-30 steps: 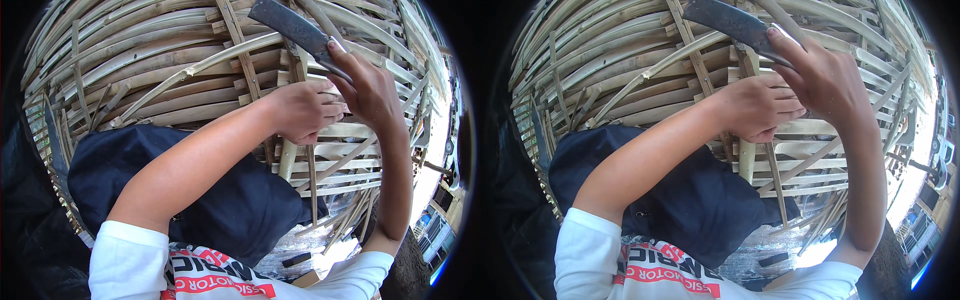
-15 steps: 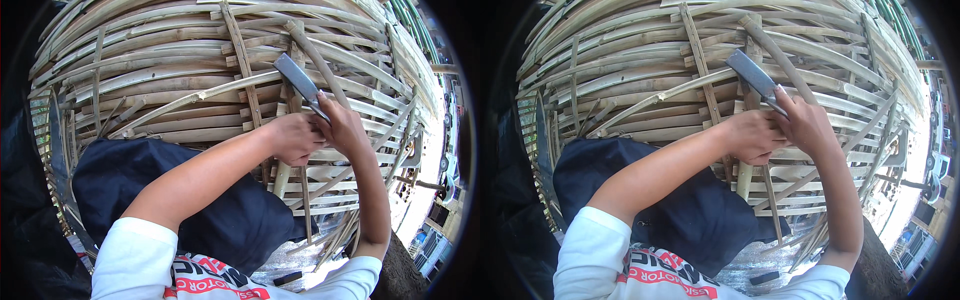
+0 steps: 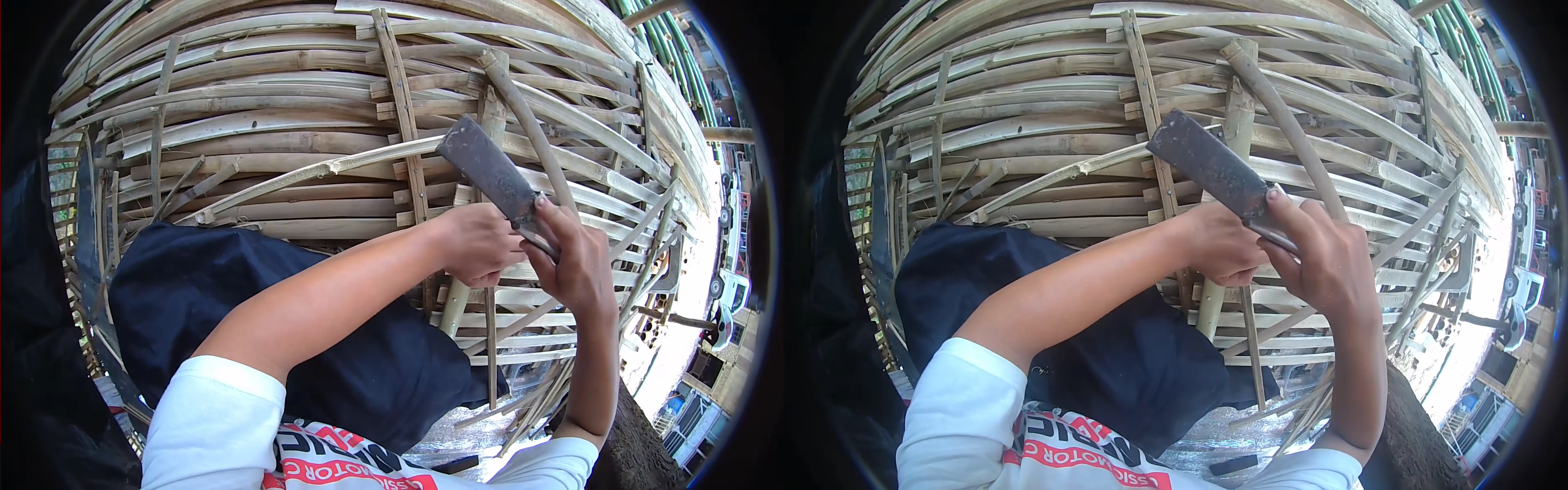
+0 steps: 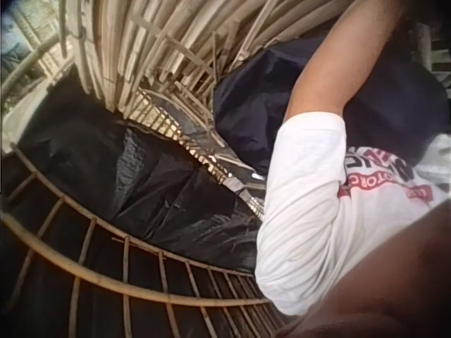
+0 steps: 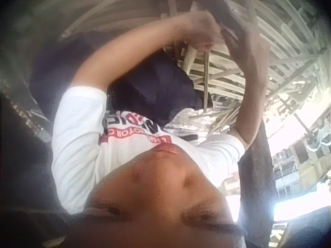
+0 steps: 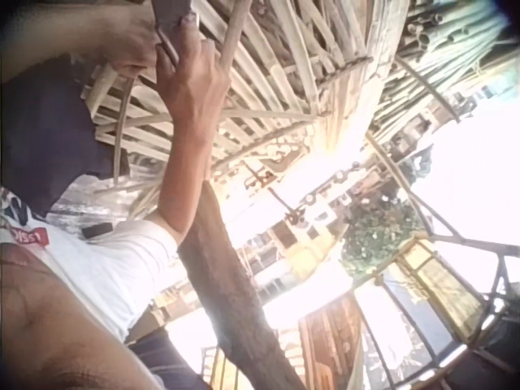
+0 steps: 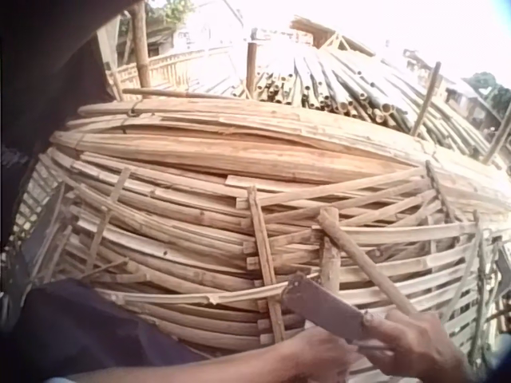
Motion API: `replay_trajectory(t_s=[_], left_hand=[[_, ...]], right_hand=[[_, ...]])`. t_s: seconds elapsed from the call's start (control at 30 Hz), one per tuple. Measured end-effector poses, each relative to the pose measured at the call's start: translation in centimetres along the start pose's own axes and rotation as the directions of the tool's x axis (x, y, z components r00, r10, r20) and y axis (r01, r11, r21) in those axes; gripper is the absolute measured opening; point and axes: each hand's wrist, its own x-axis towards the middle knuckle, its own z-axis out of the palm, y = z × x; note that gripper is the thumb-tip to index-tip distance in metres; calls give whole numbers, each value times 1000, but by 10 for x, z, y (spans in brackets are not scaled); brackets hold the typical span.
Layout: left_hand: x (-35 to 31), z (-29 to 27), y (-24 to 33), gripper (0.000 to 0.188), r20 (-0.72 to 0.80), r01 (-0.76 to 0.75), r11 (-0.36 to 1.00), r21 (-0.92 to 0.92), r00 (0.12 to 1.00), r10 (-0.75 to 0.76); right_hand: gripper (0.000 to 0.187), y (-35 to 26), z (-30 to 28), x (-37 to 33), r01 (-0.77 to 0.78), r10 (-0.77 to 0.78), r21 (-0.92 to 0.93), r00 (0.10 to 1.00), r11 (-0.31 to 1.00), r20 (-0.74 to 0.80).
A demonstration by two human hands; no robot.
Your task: The person uses a blade to shave and trim thin strips of bamboo that are woven into a large furniture structure, using their hands to position and test the fit of the bamboo pieces.
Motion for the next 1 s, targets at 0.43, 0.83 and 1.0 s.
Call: replay_trajectory(t_s=[0.43, 0.83, 1.0], left_hand=[[3, 16, -5, 55, -134, -71, 997, -6, 988, 70], [-35, -3, -5, 19, -513, -416, 905, 95, 758, 402], [-93, -47, -34, 23, -707, 265, 963, 45, 690, -157]], right_hand=[[67, 14, 51, 98, -494, 557, 380, 827, 782, -72], [62, 8, 50, 96, -575, 675, 628, 730, 525, 104], [61, 4, 52, 94, -554, 705, 660, 708, 507, 53]])
